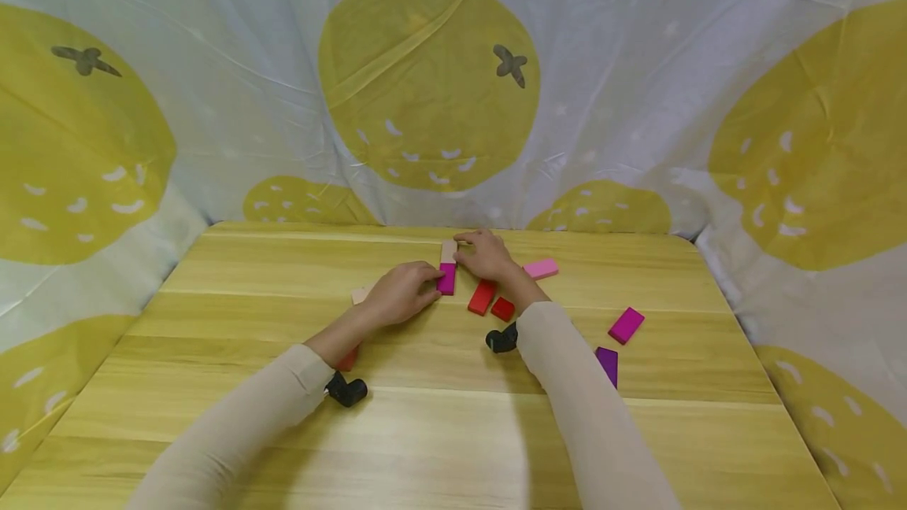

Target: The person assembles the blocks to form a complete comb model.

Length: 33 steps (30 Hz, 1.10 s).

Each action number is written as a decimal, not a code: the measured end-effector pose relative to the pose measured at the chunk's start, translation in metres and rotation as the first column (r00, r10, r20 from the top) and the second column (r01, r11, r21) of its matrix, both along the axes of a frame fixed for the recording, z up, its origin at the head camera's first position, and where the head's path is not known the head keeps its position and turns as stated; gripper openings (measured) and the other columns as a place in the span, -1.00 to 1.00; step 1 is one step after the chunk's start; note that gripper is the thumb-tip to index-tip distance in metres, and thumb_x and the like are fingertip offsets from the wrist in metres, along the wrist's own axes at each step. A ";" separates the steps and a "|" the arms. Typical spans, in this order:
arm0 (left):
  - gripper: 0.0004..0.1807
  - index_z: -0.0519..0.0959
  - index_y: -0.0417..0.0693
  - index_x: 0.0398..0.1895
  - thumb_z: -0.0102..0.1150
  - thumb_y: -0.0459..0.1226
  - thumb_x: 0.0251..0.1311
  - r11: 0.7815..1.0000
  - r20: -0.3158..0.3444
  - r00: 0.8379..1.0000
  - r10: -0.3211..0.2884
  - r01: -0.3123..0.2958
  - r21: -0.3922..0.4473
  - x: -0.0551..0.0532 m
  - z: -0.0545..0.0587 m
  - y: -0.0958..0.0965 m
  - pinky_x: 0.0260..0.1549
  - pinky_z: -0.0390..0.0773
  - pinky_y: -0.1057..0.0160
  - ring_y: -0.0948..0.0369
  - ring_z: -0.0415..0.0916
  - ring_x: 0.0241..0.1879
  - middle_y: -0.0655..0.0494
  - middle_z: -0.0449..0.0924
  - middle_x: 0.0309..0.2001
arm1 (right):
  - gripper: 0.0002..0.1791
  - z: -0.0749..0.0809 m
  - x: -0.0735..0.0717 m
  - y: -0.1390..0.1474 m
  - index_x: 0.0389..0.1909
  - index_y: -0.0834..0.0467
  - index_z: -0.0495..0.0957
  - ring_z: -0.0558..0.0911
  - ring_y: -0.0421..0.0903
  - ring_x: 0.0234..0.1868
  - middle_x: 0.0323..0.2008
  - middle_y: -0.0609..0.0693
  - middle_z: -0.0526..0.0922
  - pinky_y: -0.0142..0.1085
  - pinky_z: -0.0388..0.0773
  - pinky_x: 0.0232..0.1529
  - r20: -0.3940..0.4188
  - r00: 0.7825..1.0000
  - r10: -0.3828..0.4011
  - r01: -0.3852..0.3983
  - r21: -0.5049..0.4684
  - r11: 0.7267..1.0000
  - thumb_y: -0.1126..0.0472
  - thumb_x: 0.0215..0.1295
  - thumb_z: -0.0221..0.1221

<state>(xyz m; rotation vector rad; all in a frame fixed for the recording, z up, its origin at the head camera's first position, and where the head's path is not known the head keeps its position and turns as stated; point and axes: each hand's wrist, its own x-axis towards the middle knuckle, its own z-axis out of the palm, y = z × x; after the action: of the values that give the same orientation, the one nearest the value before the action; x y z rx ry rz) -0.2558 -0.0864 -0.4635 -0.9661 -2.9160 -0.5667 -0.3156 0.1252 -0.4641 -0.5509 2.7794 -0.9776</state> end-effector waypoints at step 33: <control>-0.30 0.44 -0.24 0.44 0.44 -0.32 0.24 0.972 0.309 0.947 -0.086 0.012 0.234 -0.005 0.010 -0.123 0.06 0.57 -0.06 -0.07 0.51 0.16 -0.15 0.53 0.24 | -0.35 -0.006 0.008 0.017 0.48 0.03 0.45 0.34 0.17 0.26 0.26 0.22 0.36 0.08 0.37 0.25 0.157 0.981 0.118 -0.097 -0.132 0.986 0.01 0.42 0.33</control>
<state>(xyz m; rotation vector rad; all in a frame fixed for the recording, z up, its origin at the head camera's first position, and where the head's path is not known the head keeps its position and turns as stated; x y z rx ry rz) -0.2606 -0.2089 -0.4532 -1.0020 -3.0021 -1.1348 -0.3071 0.1419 -0.4698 -0.6016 2.5304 -1.1222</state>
